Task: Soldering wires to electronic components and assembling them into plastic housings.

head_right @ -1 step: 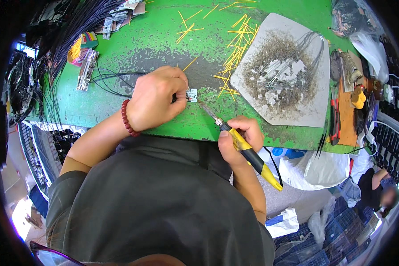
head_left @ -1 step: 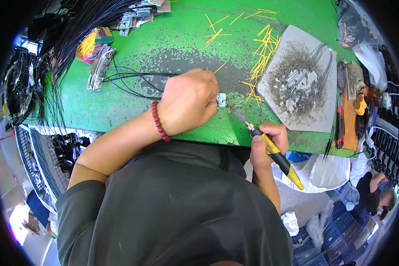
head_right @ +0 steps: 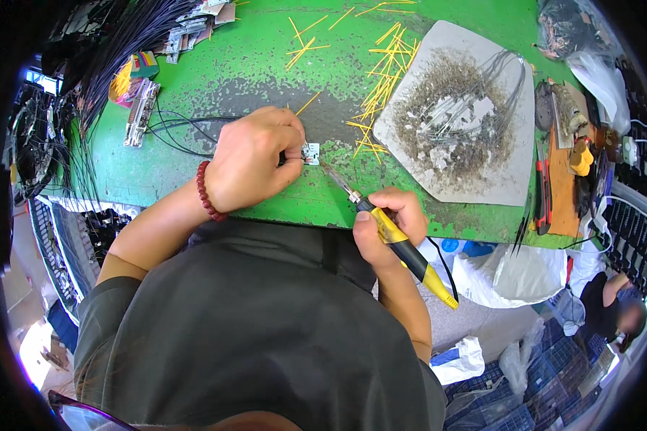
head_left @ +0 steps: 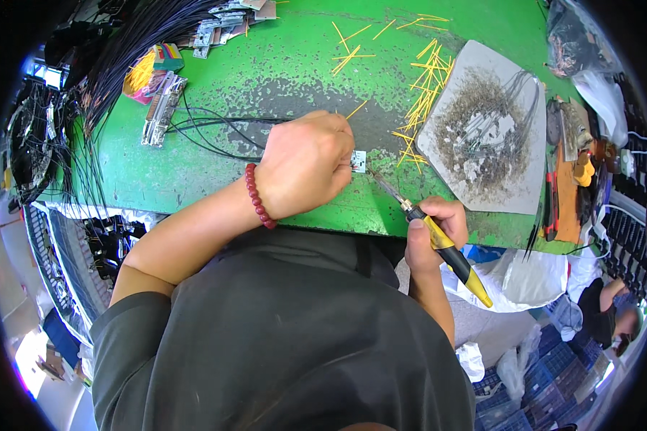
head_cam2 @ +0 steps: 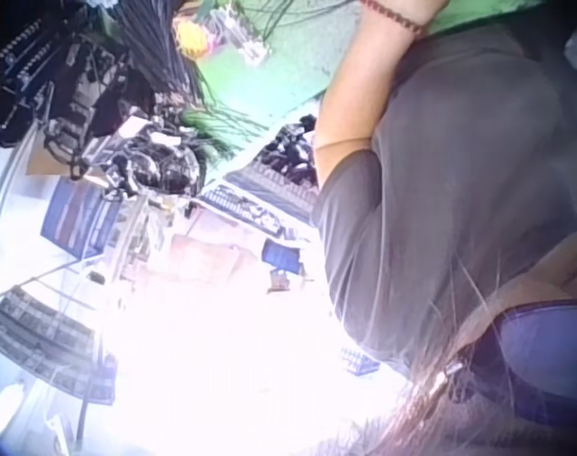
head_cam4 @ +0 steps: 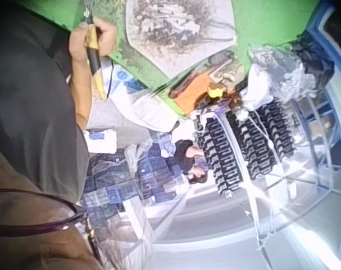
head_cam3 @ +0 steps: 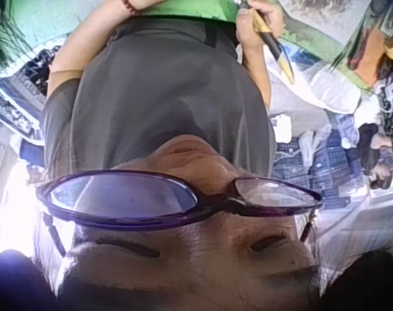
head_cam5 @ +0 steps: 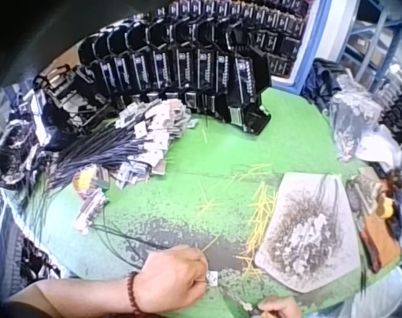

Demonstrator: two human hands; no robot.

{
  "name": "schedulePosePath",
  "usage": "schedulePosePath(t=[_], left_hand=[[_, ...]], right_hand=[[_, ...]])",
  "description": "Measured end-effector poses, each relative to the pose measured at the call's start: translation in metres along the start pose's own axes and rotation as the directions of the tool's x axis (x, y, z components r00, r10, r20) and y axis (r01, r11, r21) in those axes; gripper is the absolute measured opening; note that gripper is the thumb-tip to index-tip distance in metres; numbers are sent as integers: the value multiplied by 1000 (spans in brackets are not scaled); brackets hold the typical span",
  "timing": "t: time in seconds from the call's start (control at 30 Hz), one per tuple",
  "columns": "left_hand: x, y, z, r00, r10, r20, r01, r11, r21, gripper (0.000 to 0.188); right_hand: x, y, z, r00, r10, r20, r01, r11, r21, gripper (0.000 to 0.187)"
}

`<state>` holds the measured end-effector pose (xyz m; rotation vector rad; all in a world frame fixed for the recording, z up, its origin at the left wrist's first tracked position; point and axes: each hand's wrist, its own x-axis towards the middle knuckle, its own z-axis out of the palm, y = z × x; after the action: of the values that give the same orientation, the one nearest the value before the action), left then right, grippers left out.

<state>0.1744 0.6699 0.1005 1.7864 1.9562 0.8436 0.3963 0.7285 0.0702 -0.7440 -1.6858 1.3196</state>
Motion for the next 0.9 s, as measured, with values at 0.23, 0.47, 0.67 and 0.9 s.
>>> schedulePosePath(t=[0.23, 0.47, 0.67, 0.9], left_hand=[[0, -4, -2, 999, 18, 37, -17, 999, -34, 7], [2, -8, -5, 996, 45, 73, -38, 995, -94, 8], [7, -6, -8, 988, 30, 151, -30, 1000, -2, 8], [10, -9, -9, 980, 40, 195, -45, 999, 23, 8]], right_hand=[[2, -2, 1, 999, 35, 4, -34, 999, -20, 23], [6, -3, 2, 995, 103, -10, -103, 993, -63, 22], [7, -3, 3, 994, 114, 2, -113, 991, -74, 22], [8, -3, 5, 992, 125, 14, -124, 990, -70, 22]])
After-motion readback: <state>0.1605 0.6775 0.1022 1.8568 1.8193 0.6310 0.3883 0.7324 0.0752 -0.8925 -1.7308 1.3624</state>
